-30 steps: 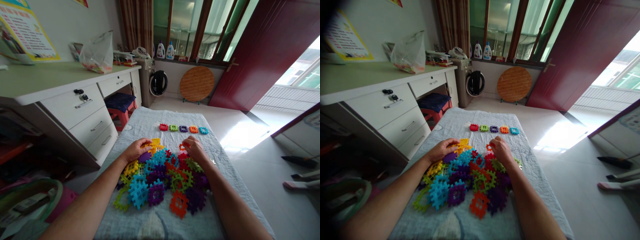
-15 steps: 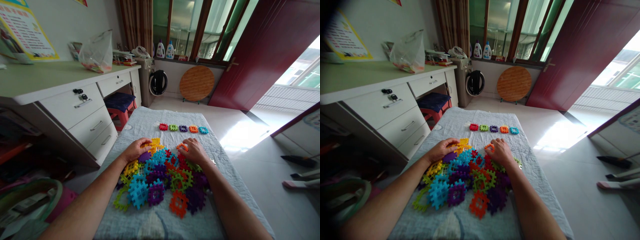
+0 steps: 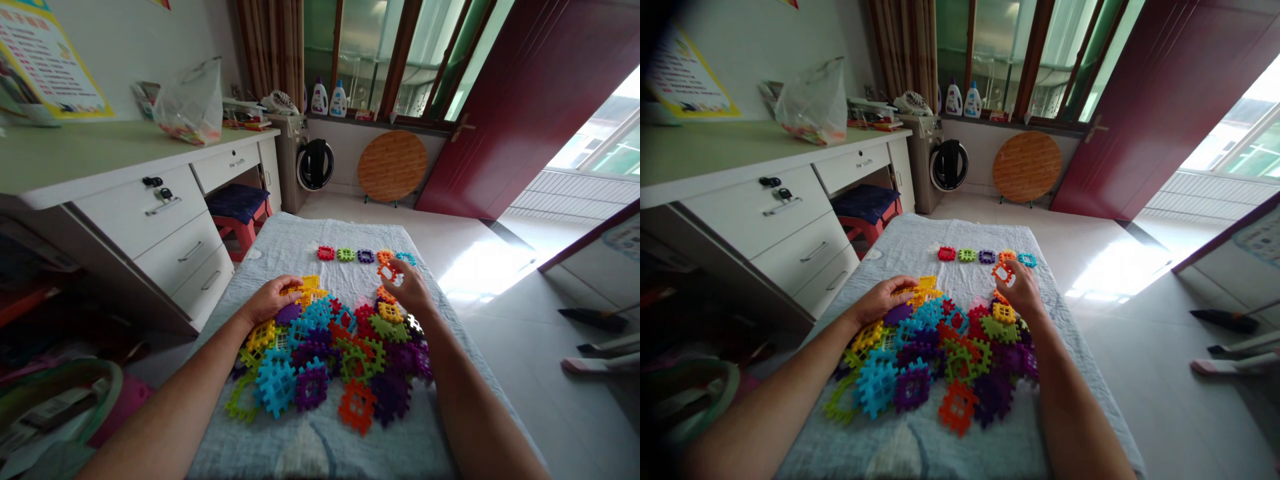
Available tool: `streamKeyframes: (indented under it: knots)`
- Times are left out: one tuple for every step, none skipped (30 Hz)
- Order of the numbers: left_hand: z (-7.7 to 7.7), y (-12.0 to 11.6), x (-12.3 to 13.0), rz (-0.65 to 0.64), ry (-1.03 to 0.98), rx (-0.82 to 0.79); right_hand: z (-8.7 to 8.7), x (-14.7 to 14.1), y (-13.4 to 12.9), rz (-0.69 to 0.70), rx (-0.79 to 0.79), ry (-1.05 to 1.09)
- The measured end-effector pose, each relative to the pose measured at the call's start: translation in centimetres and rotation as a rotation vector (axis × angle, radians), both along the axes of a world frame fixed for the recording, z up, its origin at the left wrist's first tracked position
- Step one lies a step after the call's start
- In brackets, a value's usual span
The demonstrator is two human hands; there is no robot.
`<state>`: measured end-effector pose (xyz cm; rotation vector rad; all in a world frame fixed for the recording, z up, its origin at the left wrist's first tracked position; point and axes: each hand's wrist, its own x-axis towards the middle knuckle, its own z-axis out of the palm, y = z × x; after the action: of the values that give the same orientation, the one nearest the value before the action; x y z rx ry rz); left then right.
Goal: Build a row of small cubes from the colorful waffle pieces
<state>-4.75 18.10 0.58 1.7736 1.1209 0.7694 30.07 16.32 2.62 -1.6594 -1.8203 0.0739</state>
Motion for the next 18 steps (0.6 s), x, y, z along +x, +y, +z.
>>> streamKeyframes:
  knots:
    - [0.0,0.0,0.0,-0.002,-0.001,-0.003,0.2,0.9,0.1,-0.036,-0.018,0.023]
    - [-0.1,0.0,0.0,-0.004,0.0,-0.004,0.4,1.6,0.1,-0.062,-0.054,0.029]
    - [-0.1,0.0,0.0,-0.006,0.0,-0.004,0.5,2.2,0.0,-0.068,-0.104,0.021]
    - [-0.1,0.1,0.0,-0.006,0.0,-0.003,0.5,2.5,0.0,-0.058,-0.16,0.003]
    - [-0.1,0.1,-0.1,-0.007,-0.001,-0.004,0.5,2.6,-0.1,-0.04,-0.217,-0.024]
    - [-0.1,0.1,-0.1,-0.006,-0.002,-0.007,0.4,2.6,-0.2,-0.019,-0.268,-0.058]
    - [-0.1,0.1,-0.1,-0.005,-0.005,-0.009,0.3,2.5,-0.2,-0.001,-0.309,-0.098]
    - [-0.1,0.1,-0.1,-0.005,-0.007,-0.012,0.1,2.3,-0.2,0.011,-0.337,-0.141]
    - [-0.1,0.1,-0.1,-0.006,-0.008,-0.014,-0.1,2.1,-0.2,0.014,-0.354,-0.183]
    - [-0.1,0.0,-0.1,-0.005,-0.01,-0.015,-0.2,1.9,-0.2,0.013,-0.361,-0.222]
    - [-0.1,0.0,-0.1,-0.005,-0.011,-0.015,-0.3,1.8,-0.2,0.013,-0.363,-0.253]
    - [-0.1,0.0,0.0,-0.003,-0.012,-0.015,-0.4,1.7,-0.1,0.014,-0.361,-0.272]
    - [-0.1,0.0,0.0,0.001,-0.013,-0.015,-0.4,1.6,-0.1,0.015,-0.358,-0.282]
    - [-0.1,0.0,0.0,0.005,-0.013,-0.014,-0.4,1.6,-0.1,0.017,-0.352,-0.285]
    - [-0.1,0.0,0.0,0.007,-0.012,-0.013,-0.4,1.6,-0.2,0.019,-0.345,-0.284]
    - [0.0,0.0,0.0,0.007,-0.009,-0.01,-0.4,1.6,-0.2,0.021,-0.338,-0.281]
    - [0.0,0.0,0.0,0.004,-0.006,-0.007,-0.3,1.6,-0.3,0.022,-0.333,-0.279]
    - [0.0,0.0,0.0,0.001,-0.005,-0.006,-0.3,1.6,-0.3,0.02,-0.33,-0.28]
